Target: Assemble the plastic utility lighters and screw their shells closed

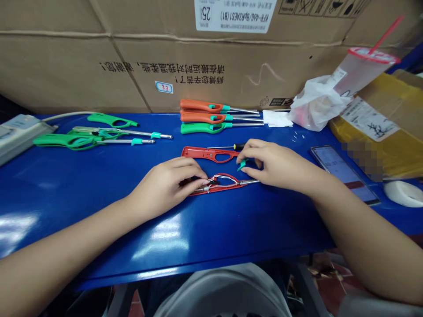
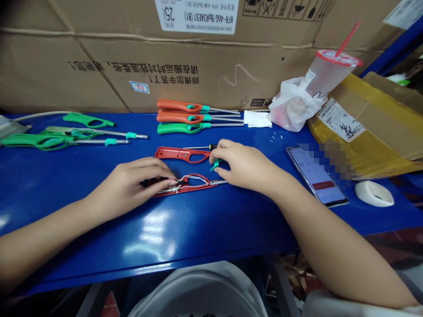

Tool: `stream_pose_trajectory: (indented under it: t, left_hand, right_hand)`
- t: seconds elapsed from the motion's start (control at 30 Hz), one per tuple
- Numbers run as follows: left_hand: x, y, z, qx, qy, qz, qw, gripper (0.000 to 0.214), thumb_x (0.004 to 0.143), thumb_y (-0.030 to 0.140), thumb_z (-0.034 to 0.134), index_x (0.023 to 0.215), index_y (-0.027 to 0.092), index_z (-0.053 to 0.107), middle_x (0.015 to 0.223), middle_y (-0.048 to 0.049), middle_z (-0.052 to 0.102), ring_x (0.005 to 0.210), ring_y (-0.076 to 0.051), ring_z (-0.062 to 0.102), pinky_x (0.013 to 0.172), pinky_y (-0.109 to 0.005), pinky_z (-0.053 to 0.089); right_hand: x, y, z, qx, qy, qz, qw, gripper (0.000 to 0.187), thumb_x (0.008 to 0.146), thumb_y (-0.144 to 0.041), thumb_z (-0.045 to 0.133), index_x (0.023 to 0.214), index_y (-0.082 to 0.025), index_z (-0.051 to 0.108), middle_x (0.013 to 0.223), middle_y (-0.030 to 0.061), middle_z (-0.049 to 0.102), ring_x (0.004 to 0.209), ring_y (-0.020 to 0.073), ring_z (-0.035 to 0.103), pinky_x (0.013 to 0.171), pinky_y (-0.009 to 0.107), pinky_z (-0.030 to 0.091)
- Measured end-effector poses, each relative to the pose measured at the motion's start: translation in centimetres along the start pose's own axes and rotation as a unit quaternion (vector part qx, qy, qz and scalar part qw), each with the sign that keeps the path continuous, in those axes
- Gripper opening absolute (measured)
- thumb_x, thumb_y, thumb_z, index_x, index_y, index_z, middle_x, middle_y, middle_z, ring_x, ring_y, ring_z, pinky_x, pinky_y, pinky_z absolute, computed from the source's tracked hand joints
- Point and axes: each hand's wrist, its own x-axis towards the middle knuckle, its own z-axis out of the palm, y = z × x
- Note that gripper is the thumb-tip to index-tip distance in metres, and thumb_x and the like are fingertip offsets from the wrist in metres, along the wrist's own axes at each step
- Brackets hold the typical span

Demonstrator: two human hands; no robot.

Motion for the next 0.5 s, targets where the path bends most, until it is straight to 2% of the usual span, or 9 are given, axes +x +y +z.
stream_pose_trajectory:
  t: [0.3, 0.4, 0.5]
  left_hand:
    - [-0.03, 0.21, 0.04, 0.006, 0.012, 0.011, 1.000, 0.013, 0.103, 0.026, 0.066, 0.101, 0.018, 0.075, 0.097, -0.0037, 0.080, 0.087, -0.016, 0.074, 0.080, -0.025, 0.056]
    - [-0.08, 0.43, 0.01, 0.002, 0.033, 0.015, 0.999, 0.013, 0.102, 0.026, 0.067, 0.100, 0.017, 0.076, 0.094, -0.0033, 0.081, 0.084, -0.015, 0.074, 0.079, -0.025, 0.056]
    - [-0.13, 0.75, -0.06, -0.007, 0.048, 0.018, 0.999, 0.012, 0.101, 0.025, 0.069, 0.098, 0.017, 0.077, 0.093, -0.0027, 0.081, 0.084, -0.015, 0.075, 0.081, -0.024, 0.057]
  right_hand:
    - [0.00, 0.12, 0.35, 0.023, -0.011, -0.018, 1.000, 0.014, 0.097, -0.016, 0.061, 0.106, -0.018, 0.071, 0.117, 0.0078, 0.063, 0.089, 0.0179, 0.062, 0.079, 0.032, 0.046]
    - [0.03, -0.02, 0.48, 0.045, 0.019, -0.030, 0.998, 0.009, 0.098, -0.017, 0.061, 0.101, -0.017, 0.069, 0.106, 0.0060, 0.066, 0.083, 0.0165, 0.061, 0.077, 0.031, 0.045]
    - [0.03, -0.44, 0.48, 0.116, 0.056, -0.020, 0.991, 0.006, 0.098, -0.022, 0.062, 0.100, -0.018, 0.066, 0.084, 0.0003, 0.066, 0.067, 0.0126, 0.057, 0.066, 0.028, 0.043]
